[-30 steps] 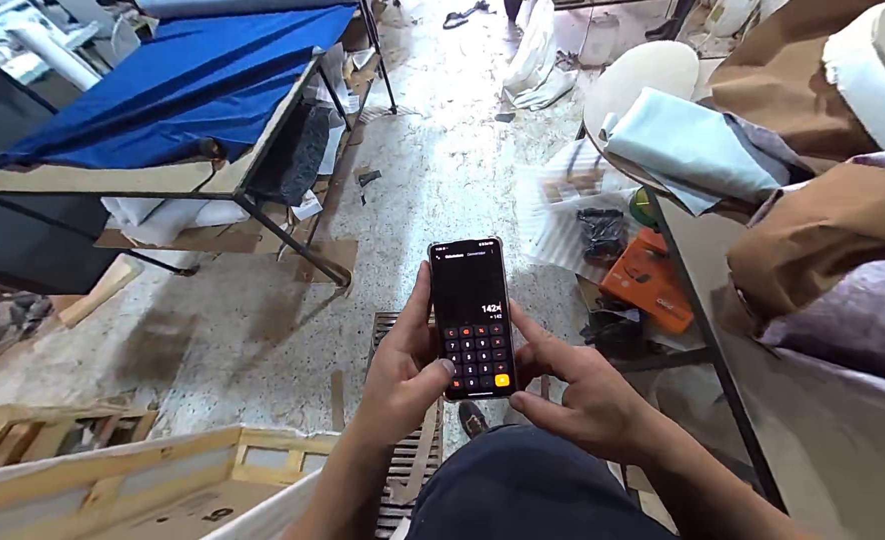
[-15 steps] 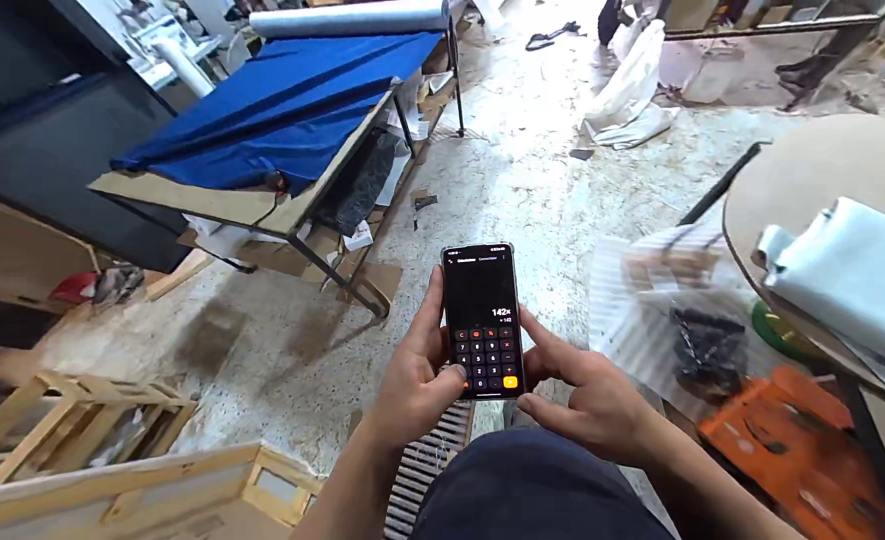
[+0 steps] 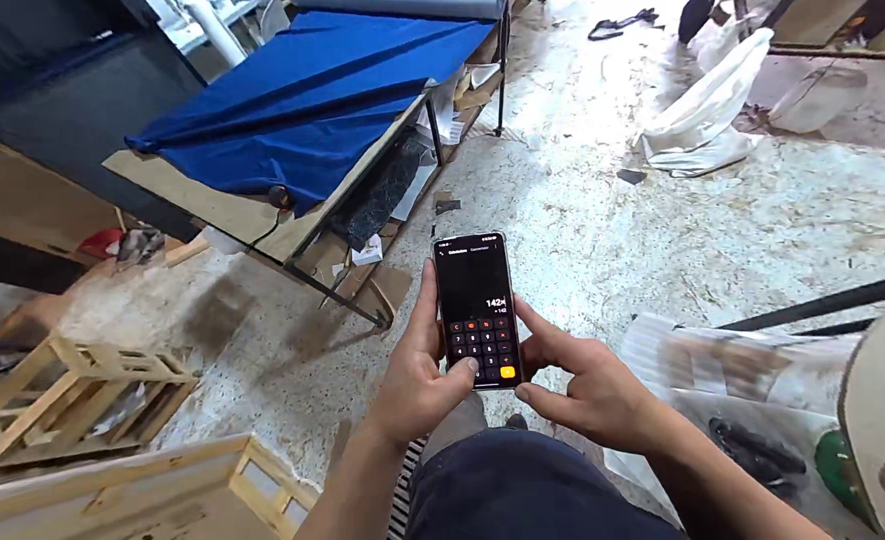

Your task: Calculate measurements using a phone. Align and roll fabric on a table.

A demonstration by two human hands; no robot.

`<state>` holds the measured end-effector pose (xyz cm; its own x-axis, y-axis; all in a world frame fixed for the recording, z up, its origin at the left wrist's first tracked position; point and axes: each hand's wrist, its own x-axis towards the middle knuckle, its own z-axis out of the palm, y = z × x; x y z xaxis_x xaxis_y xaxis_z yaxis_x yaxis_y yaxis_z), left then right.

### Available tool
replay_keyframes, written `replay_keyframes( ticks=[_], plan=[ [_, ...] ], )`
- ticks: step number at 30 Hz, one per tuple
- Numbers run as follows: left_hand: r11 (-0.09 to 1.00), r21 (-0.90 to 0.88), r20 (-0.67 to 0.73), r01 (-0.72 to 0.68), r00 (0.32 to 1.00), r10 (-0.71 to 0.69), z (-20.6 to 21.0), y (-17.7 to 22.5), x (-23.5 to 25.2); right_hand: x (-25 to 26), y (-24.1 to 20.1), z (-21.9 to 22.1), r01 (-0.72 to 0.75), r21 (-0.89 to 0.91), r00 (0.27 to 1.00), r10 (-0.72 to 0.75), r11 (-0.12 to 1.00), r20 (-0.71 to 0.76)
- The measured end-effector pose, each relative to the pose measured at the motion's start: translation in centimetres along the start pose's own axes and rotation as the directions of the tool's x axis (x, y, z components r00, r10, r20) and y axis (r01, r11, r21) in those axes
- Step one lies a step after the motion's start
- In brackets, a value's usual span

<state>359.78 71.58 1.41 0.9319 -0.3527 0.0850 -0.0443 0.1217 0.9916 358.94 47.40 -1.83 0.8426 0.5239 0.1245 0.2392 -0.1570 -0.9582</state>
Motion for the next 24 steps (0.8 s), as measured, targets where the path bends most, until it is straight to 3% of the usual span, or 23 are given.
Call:
replay_keyframes(
  ticks=[9,13,17,24],
  plan=[
    [0.984,0.178,-0.009,-0.008,1.000,0.010,-6.6,-1.9,13.9,13.1,3.8,-5.6,-0.023,-0.041,0.999,0.022,0.999,-0.026],
    [0.997,0.055,0.064,-0.059,0.996,0.055,-11.0,-1.8,20.2,19.6,4.8,-7.5,-0.013,-0.016,0.999,0.012,1.000,-0.051],
    [0.992,0.119,-0.035,-0.049,0.998,0.053,-13.9,-2.0,26.0,25.6,6.6,-9.0,-0.006,-0.017,0.996,0.004,1.000,-0.095],
    [0.998,0.042,0.062,-0.054,0.997,0.051,-17.6,-3.4,35.6,33.1,9.3,-13.8,-0.045,0.004,0.993,0.046,0.999,-0.106]
  ],
)
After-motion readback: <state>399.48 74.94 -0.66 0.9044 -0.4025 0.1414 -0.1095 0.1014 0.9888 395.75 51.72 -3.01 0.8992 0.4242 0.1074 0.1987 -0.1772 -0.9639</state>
